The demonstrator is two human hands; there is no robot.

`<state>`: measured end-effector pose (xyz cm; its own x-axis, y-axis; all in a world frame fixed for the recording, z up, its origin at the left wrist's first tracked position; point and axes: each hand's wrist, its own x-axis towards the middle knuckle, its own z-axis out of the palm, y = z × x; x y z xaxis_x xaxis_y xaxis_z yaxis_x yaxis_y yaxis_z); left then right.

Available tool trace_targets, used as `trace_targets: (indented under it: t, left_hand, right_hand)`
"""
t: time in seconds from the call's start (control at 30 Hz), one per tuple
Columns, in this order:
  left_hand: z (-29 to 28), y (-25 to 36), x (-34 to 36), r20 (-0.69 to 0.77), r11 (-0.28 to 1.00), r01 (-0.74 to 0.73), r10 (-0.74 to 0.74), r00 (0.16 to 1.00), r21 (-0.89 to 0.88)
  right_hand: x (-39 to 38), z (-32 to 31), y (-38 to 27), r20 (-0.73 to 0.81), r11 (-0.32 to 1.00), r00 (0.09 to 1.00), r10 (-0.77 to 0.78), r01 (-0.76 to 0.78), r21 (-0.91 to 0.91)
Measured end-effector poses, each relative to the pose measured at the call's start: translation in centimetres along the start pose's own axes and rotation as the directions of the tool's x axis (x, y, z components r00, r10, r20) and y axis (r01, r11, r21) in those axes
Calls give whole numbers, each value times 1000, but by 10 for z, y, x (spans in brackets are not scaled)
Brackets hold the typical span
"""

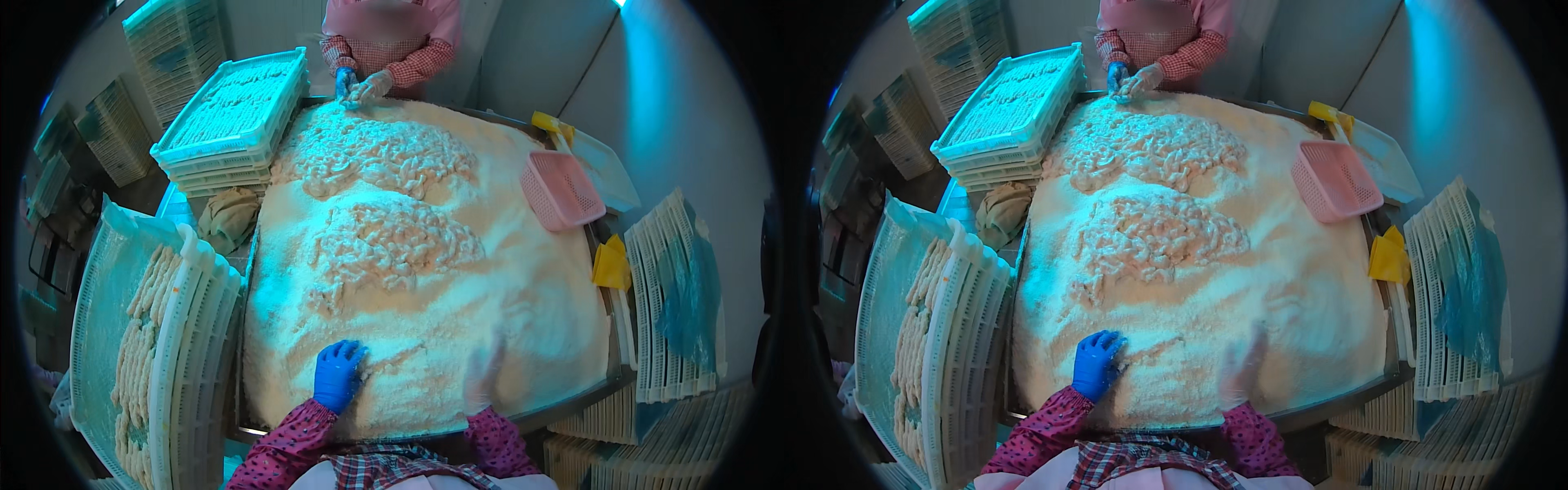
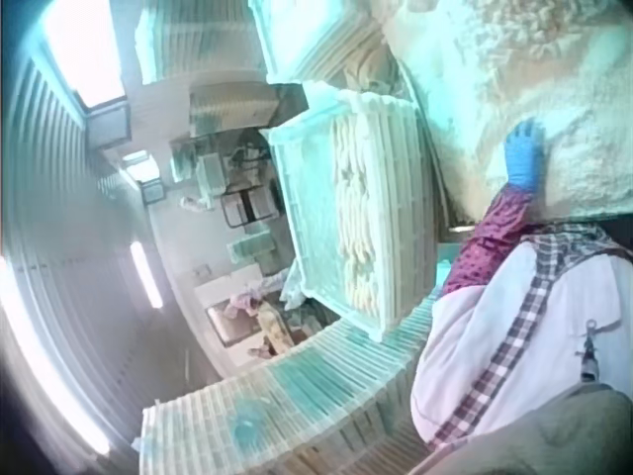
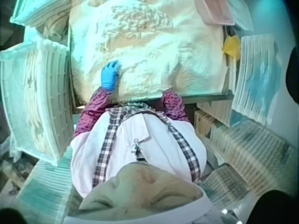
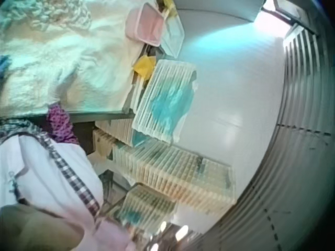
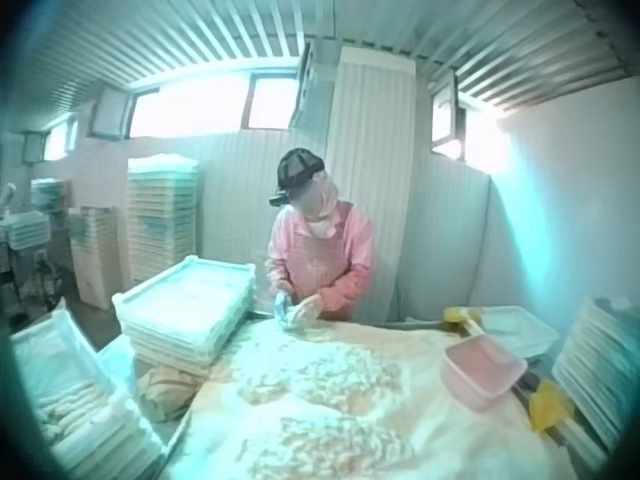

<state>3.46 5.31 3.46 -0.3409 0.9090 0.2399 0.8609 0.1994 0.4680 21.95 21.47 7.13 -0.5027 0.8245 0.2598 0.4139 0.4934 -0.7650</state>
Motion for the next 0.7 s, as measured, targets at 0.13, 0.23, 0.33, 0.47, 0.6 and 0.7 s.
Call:
trace_targets:
  t: [0.13, 0.23, 0.33, 0.47, 0.6, 0.7]
  left_hand:
    - [13, 15, 16, 6, 997, 39, -39, 999, -68]
    - [-4, -5, 2, 13, 989, 67, -66, 998, -131]
    - [-12, -20, -10, -51, 998, 53, -56, 997, -45]
    - [13, -8, 16, 19, 996, 85, -84, 996, -32]
    - [5, 3, 22, 481, -51, 505, -398, 781, -862]
    - [-6, 35, 9, 499, -338, 409, -246, 831, -847]
  right_hand:
    - [7, 38, -51, 518, 776, 766, -381, 569, -270]
    - [26, 38, -15, 438, 799, 818, -373, 523, -296]
    - [33, 16, 14, 323, 902, 936, -140, 255, -349]
    - [26, 22, -15, 179, 849, 954, -239, 295, -439]
    - [27, 31, -40, 121, 952, 951, -283, 294, -89]
    - [-4, 78, -59, 331, 839, 834, -441, 514, -177]
